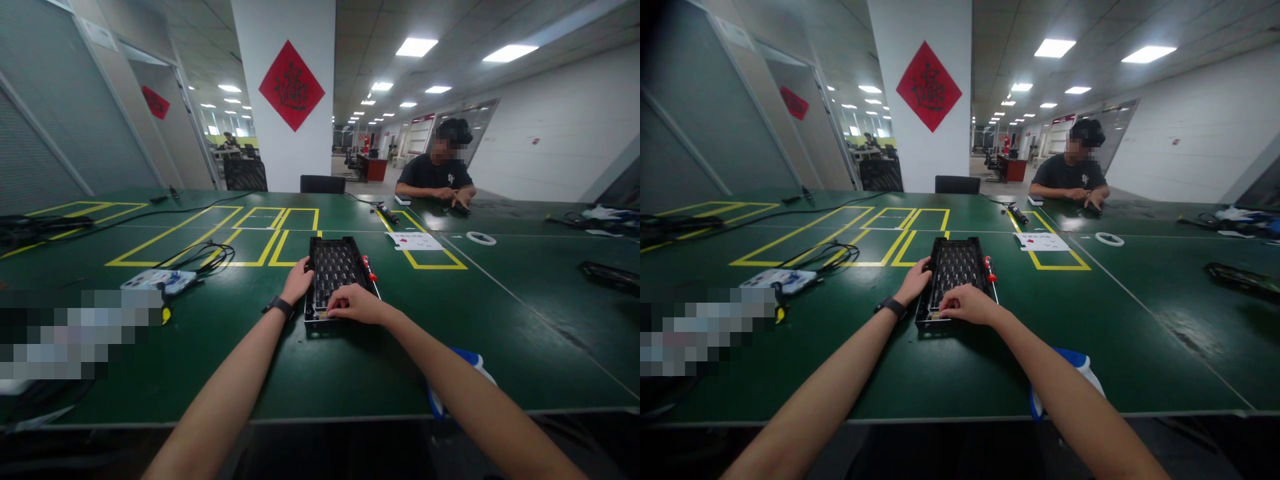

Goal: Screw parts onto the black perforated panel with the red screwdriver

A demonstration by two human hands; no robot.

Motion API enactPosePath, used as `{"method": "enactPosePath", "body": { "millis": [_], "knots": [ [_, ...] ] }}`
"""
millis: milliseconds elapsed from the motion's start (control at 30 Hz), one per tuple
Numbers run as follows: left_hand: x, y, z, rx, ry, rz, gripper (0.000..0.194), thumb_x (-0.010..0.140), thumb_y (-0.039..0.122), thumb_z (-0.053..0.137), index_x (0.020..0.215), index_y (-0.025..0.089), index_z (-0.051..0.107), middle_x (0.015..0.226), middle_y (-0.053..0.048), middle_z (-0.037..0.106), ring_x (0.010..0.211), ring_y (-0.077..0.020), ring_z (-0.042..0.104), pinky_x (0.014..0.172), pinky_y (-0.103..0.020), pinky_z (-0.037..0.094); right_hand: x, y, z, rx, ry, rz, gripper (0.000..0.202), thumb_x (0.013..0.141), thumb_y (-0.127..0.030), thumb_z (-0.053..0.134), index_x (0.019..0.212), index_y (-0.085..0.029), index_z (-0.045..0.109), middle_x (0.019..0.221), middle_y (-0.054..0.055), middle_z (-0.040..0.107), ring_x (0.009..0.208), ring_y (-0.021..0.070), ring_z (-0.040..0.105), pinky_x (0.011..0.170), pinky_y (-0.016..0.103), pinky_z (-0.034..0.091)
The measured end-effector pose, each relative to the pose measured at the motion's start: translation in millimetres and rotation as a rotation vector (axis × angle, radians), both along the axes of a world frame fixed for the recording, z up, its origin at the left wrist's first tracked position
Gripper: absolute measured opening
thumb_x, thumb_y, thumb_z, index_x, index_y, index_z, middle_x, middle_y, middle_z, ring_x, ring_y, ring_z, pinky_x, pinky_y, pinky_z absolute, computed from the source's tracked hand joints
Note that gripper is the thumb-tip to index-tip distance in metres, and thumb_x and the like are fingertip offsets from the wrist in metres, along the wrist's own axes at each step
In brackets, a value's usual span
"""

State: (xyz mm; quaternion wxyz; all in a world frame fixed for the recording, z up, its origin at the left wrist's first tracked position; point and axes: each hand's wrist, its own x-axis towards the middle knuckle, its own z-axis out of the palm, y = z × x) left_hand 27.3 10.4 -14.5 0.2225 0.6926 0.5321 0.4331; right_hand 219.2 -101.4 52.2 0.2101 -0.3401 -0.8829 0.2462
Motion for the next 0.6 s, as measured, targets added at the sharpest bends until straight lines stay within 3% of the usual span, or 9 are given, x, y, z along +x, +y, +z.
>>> {"method": "enactPosePath", "body": {
  "millis": [600],
  "knots": [
    [0.5, -0.4, 0.8, -0.010, -0.003, 0.005, 0.054, 0.070, 0.014, 0.045, 0.124, 0.014, 0.046, 0.128, -0.009, 0.049, 0.119, -0.0207, 0.043, 0.104, -0.033, 0.030, 0.4, -2.3, 2.9, 0.005, 0.017, 0.014, 0.023, 0.075, -0.034, 0.061, 0.086, -0.016, 0.068, 0.076, 0.002, 0.063, 0.062, 0.0083, 0.048, 0.059, 0.021, 0.036]
  ]
}}
